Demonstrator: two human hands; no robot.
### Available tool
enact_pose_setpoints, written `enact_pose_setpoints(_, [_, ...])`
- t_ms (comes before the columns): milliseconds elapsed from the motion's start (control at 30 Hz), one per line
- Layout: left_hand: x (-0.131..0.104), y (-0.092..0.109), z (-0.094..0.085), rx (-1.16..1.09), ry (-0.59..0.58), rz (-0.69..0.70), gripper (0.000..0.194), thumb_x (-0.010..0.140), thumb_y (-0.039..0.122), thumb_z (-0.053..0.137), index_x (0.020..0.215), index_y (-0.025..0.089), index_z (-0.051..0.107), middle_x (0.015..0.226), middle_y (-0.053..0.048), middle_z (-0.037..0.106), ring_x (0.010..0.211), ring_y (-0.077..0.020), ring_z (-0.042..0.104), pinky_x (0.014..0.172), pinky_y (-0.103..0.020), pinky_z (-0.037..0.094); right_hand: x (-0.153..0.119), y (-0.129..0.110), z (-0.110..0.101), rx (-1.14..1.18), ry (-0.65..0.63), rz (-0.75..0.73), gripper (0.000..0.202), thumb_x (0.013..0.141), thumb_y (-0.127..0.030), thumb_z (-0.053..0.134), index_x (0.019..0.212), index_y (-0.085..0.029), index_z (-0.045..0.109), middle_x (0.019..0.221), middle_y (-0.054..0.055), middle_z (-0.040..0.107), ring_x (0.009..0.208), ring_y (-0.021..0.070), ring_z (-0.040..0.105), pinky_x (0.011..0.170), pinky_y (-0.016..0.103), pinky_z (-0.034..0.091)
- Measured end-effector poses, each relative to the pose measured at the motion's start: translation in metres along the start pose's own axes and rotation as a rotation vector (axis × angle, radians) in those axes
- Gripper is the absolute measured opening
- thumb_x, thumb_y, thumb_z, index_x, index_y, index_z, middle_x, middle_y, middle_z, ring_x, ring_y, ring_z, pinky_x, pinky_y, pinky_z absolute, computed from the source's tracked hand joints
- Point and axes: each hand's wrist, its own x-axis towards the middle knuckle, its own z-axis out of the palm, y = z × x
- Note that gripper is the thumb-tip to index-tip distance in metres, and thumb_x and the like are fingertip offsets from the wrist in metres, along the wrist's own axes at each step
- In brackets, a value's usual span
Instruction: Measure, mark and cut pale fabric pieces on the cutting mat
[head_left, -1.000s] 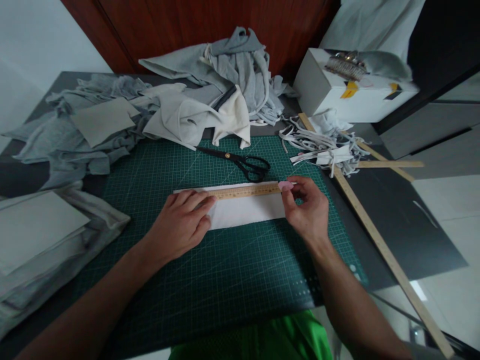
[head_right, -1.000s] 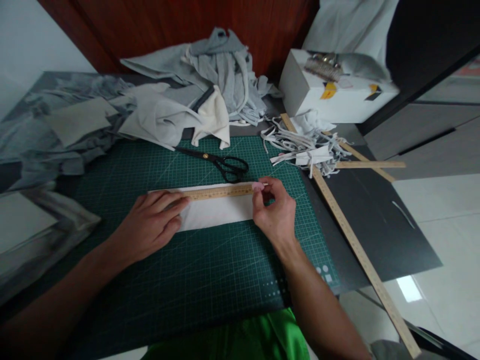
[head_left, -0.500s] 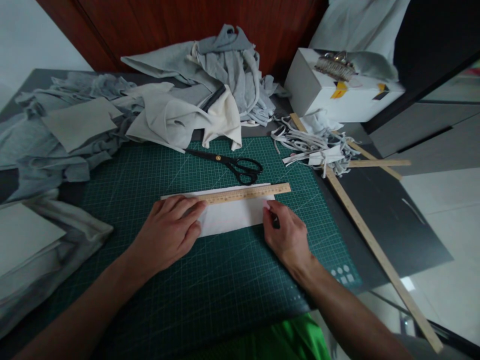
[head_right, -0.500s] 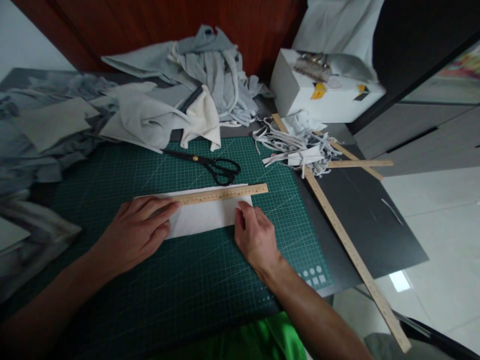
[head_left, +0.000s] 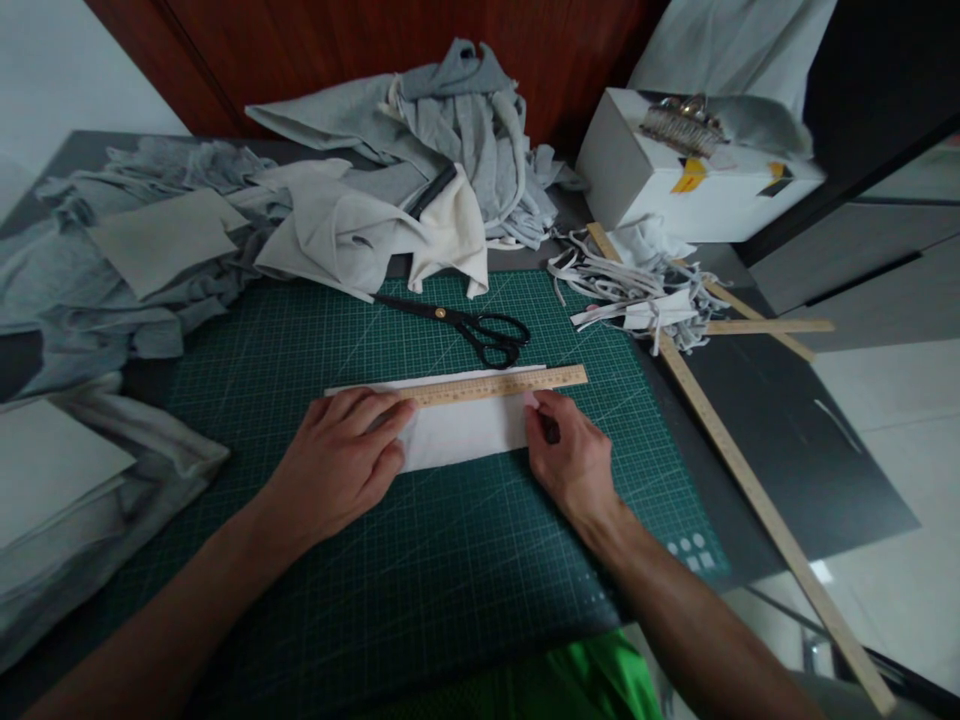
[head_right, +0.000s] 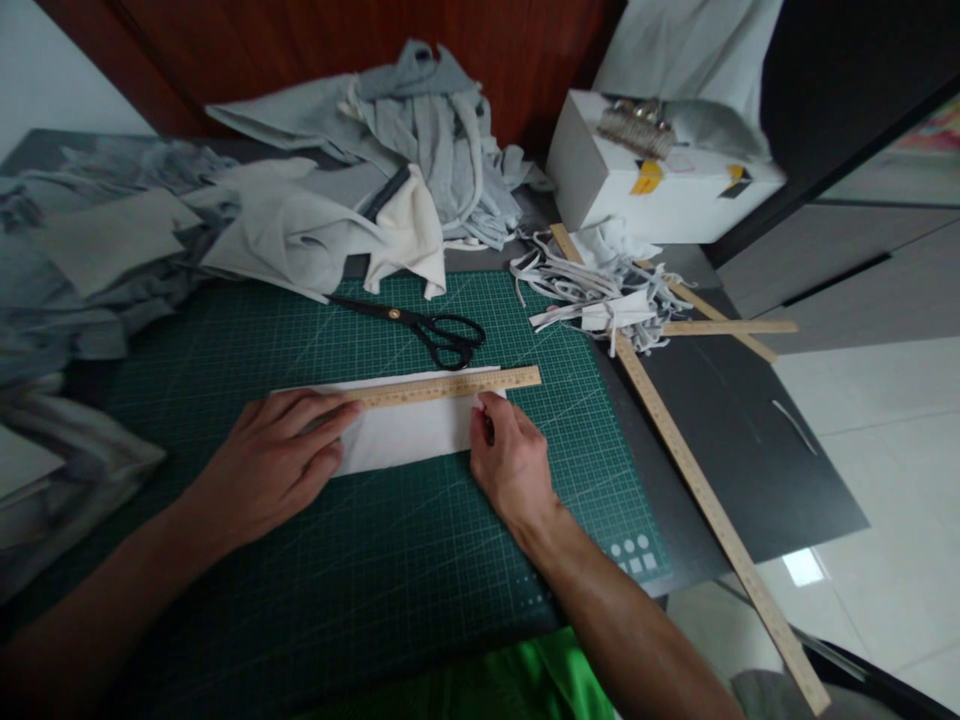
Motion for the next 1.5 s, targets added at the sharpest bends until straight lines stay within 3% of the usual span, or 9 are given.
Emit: enact_pose_setpoints(1500, [0.0012, 0.0003, -0.0016, 0.014, 0.010, 0.016, 0.041, 0.100, 0.027, 0.043, 0.131, 0.023, 0.069, 0.127, -0.011, 0.071, 0.121, -0.0339, 0.061, 0.099, -0.053, 0.050, 0.0009, 0.0021, 0.0016, -0.014, -0.054, -0.045, 0.017, 0.104, -0.019, 0.051, 0.109, -0.017, 0.068, 0.089, 0.008, 0.074, 0.080, 0.0182, 0.070, 0.075, 0.036, 0.062])
